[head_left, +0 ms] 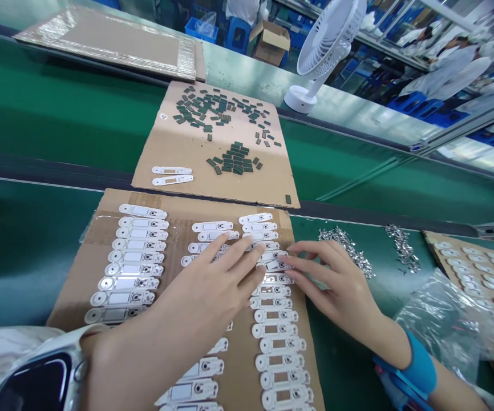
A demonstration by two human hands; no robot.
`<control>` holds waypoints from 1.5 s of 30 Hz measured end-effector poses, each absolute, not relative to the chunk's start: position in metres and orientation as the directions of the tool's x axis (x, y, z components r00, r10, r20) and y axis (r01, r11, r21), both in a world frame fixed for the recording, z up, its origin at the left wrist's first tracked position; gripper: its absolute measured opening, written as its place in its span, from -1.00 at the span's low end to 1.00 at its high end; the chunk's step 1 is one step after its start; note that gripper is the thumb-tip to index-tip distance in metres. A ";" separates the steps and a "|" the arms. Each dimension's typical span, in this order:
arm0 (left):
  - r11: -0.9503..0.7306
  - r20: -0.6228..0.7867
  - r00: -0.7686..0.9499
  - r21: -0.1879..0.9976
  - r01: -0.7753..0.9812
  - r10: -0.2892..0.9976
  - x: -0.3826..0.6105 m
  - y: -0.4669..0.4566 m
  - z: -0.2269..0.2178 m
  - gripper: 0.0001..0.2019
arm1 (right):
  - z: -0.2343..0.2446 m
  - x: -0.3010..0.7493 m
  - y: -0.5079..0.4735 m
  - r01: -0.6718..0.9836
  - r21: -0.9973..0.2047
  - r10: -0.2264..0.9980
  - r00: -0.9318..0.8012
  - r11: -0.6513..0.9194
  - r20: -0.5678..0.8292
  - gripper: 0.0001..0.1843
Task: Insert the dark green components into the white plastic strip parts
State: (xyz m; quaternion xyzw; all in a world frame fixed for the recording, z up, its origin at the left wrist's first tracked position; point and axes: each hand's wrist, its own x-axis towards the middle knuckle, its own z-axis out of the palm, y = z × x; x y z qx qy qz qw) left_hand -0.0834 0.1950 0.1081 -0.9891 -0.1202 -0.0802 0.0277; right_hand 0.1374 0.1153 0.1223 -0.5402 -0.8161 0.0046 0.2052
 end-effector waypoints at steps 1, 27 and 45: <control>-0.968 0.172 0.955 -0.025 0.251 0.243 -0.083 0.194 0.107 -0.56 | 0.122 0.136 0.117 0.877 -0.245 0.887 -0.327 0.413 0.327 -0.82; -0.972 0.136 0.963 0.005 0.235 0.233 -0.083 0.196 0.110 -0.49 | 0.127 0.131 0.131 0.872 -0.377 0.944 -0.240 0.312 0.226 -0.95; -0.976 -0.052 0.975 0.013 0.215 0.214 -0.086 0.200 0.128 -0.52 | 0.133 0.140 0.122 0.872 -0.273 0.895 -0.321 0.407 0.310 -0.83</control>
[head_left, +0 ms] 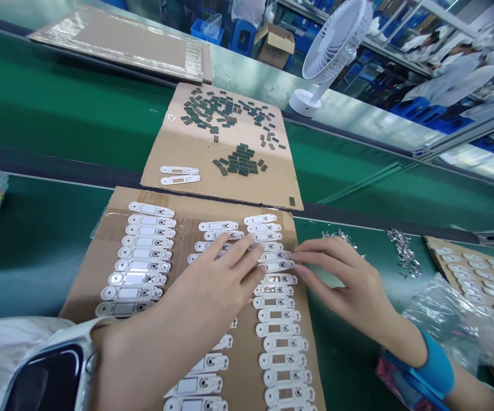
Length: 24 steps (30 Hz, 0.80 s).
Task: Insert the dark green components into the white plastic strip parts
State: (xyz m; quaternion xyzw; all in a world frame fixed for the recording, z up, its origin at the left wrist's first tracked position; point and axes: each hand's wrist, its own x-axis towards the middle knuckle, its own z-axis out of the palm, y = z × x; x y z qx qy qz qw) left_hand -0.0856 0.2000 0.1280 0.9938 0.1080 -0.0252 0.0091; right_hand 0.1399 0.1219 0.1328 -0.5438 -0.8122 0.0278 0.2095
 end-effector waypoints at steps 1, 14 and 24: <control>-0.977 -0.052 0.976 0.002 0.214 0.213 -0.086 0.200 0.128 -0.52 | 0.133 0.141 0.121 0.870 -0.288 0.899 -0.312 0.400 0.307 -0.84; -0.968 0.140 0.960 -0.045 0.249 0.240 -0.094 0.193 0.130 -0.51 | 0.125 0.183 0.197 0.895 -0.445 0.973 0.126 -0.026 0.196 -0.81; -0.969 0.096 0.966 -0.043 0.244 0.239 -0.093 0.197 0.129 -0.59 | 0.137 0.190 0.248 0.844 -0.525 0.994 0.100 -0.106 -0.041 -0.70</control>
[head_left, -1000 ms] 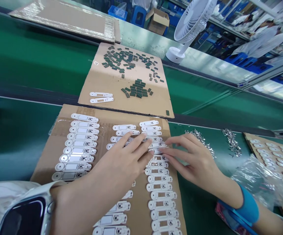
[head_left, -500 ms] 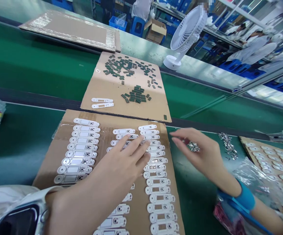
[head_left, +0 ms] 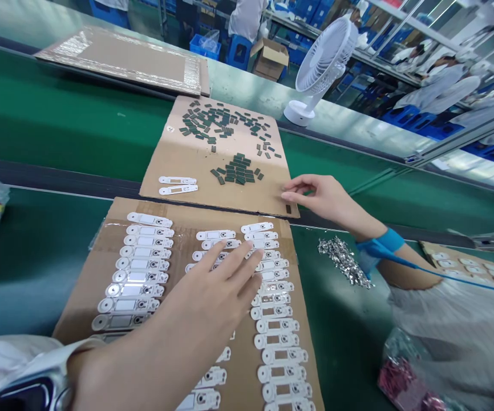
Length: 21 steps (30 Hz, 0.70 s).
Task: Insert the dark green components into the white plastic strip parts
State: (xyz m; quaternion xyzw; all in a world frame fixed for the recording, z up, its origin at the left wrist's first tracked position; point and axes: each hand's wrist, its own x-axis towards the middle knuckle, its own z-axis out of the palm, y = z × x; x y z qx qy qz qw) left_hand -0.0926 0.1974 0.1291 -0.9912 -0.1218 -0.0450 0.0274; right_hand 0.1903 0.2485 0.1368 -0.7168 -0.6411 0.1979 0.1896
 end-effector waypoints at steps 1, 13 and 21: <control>-0.969 0.095 0.966 -0.047 0.244 0.238 -0.092 0.197 0.129 -0.59 | 0.137 0.184 0.255 0.844 -0.528 0.995 0.089 -0.094 -0.035 -0.70; -0.971 0.140 0.962 -0.027 0.239 0.233 -0.092 0.198 0.126 -0.59 | 0.128 0.138 0.303 0.868 -0.493 0.998 -0.052 0.062 0.033 -0.88; -0.852 0.079 0.876 0.289 0.436 0.475 -0.091 0.224 0.154 -0.79 | 0.153 0.122 0.237 0.350 -0.927 0.991 0.028 -0.135 -0.133 -0.73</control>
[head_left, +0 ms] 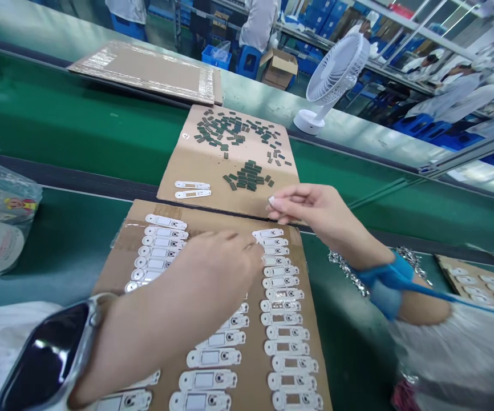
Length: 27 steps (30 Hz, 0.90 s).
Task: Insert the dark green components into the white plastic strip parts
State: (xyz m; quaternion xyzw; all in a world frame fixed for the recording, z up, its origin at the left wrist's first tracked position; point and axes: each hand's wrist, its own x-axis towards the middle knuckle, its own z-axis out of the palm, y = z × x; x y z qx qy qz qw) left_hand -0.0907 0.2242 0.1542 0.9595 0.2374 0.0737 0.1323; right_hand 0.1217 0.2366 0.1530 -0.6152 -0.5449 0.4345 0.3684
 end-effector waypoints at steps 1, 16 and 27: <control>-0.796 0.062 0.845 0.380 0.472 0.531 -0.091 0.228 0.159 -0.76 | 0.158 0.118 0.225 0.327 -0.937 0.992 0.027 -0.126 -0.124 -0.73; 0.074 -0.212 0.867 0.977 0.200 0.451 -0.083 0.216 0.171 -0.63 | 0.177 0.099 0.111 0.781 -0.384 0.837 -0.302 0.492 0.457 -0.62; -0.245 0.024 0.844 0.961 0.127 0.535 -0.086 0.210 0.172 -0.67 | 0.190 0.084 0.128 0.369 -0.929 0.987 0.137 0.028 0.084 -0.83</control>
